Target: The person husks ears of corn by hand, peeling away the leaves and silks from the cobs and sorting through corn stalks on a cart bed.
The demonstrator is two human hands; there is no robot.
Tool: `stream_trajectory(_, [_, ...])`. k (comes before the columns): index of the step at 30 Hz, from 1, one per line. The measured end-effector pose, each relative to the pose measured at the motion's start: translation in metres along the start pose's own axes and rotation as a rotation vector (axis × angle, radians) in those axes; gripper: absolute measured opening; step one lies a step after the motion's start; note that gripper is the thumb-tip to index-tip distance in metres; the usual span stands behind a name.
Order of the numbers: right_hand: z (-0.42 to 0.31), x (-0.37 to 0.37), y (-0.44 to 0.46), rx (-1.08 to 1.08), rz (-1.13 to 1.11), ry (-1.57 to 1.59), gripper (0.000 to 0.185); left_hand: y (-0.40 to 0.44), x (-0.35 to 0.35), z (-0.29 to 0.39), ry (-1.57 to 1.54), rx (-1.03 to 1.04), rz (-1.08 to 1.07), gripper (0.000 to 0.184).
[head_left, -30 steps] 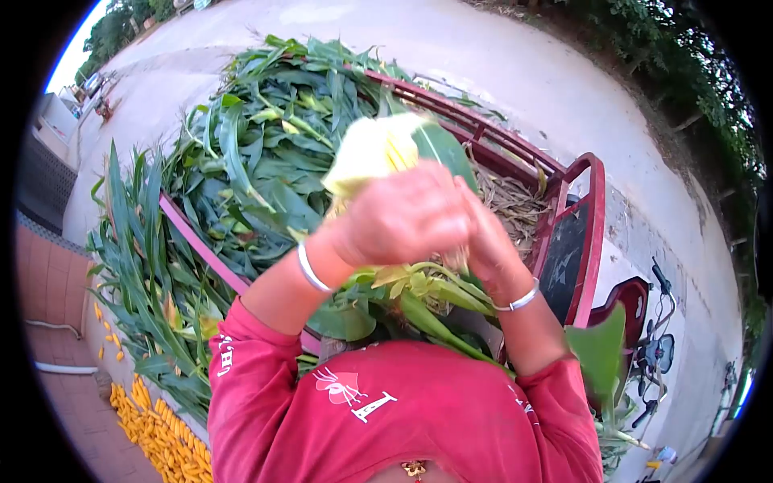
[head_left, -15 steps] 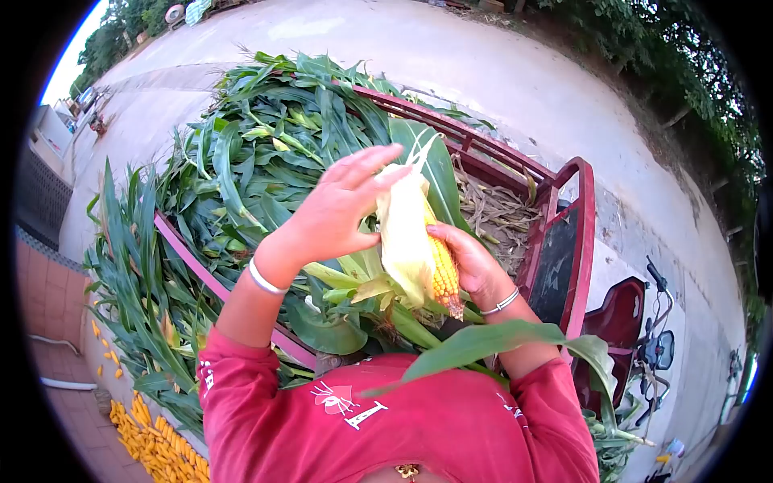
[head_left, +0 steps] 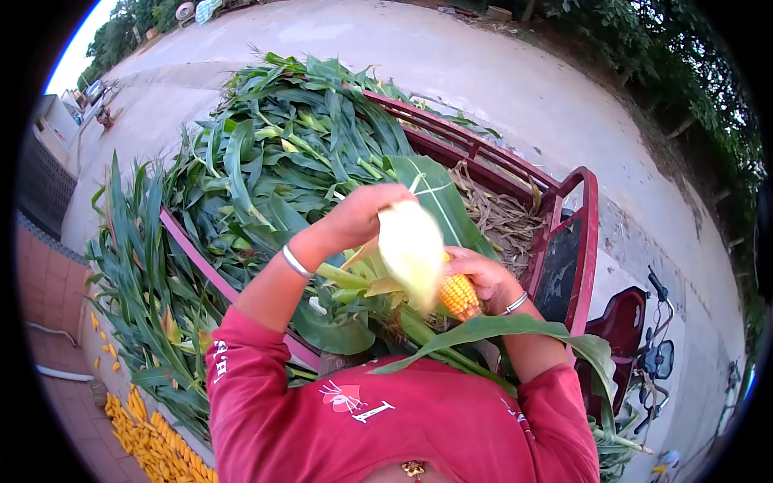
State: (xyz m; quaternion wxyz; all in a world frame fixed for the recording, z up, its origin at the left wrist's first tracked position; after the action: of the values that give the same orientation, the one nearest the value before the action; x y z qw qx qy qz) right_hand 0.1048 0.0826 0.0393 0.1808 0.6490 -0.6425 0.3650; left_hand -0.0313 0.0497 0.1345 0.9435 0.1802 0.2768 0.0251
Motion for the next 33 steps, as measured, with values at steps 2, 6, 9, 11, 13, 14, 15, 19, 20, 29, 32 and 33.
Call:
stream_trajectory(2, [-0.006, 0.015, -0.001, 0.007, -0.010, -0.056, 0.066, 0.002, -0.019, -0.004, -0.125, 0.114, 0.285, 0.016])
stream_trajectory(6, [-0.020, 0.017, 0.014, -0.326, 0.265, -0.656, 0.072, 0.008, -0.035, -0.024, -1.015, -0.118, 0.781, 0.023])
stream_trajectory(9, [-0.036, 0.027, 0.007, -0.550, 0.554, -1.058, 0.077, 0.017, -0.048, -0.029, -1.098, -0.101, 0.802, 0.024])
stream_trajectory(11, [-0.038, 0.017, 0.003, -0.529, 0.681, -0.998, 0.077, 0.027, -0.047, -0.046, -1.368, -0.098, 0.630, 0.021])
stream_trajectory(13, [-0.045, 0.010, 0.004, -0.577, 0.676, -1.063, 0.076, 0.041, -0.044, -0.063, -1.561, -0.144, 0.560, 0.021])
stream_trajectory(14, [-0.052, 0.010, 0.003, -0.631, 0.667, -1.134, 0.076, 0.048, -0.037, -0.068, -1.748, -0.185, 0.482, 0.020])
stream_trajectory(15, [-0.054, 0.008, 0.004, -0.653, 0.636, -1.084, 0.075, 0.052, -0.039, -0.068, -1.709, -0.068, 0.400, 0.018])
stream_trajectory(19, [-0.054, 0.002, 0.005, -0.649, 0.582, -0.924, 0.075, 0.043, -0.051, -0.005, -0.864, 0.025, 0.419, 0.032])
stream_trajectory(20, [-0.059, 0.006, 0.003, -0.658, 0.579, -0.928, 0.075, 0.043, -0.039, 0.003, -0.678, -0.017, 0.408, 0.032])
stream_trajectory(29, [-0.076, 0.036, 0.010, -0.421, 0.418, -1.136, 0.060, 0.035, -0.058, 0.025, -0.929, 0.137, 0.524, 0.049])
stream_trajectory(32, [-0.077, 0.043, 0.020, -0.487, 0.382, -1.008, 0.058, 0.037, -0.067, 0.014, -1.133, 0.208, 0.625, 0.050])
stream_trajectory(33, [-0.069, 0.034, 0.027, -0.460, 0.391, -0.857, 0.055, 0.037, -0.072, 0.010, -1.224, 0.254, 0.672, 0.050])
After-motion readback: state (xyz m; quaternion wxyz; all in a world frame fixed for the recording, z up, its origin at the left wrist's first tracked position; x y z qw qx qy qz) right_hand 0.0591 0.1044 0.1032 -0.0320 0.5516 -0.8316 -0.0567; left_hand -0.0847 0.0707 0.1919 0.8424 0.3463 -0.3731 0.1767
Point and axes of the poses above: each hand's wrist, its own y-axis towards the middle knuckle, its own x-axis out of the palm, z = x × y, the point moved 8 cm from there along y, towards the middle knuckle, and after that the axes turned 1 degree about y, right-handed, at the moved point
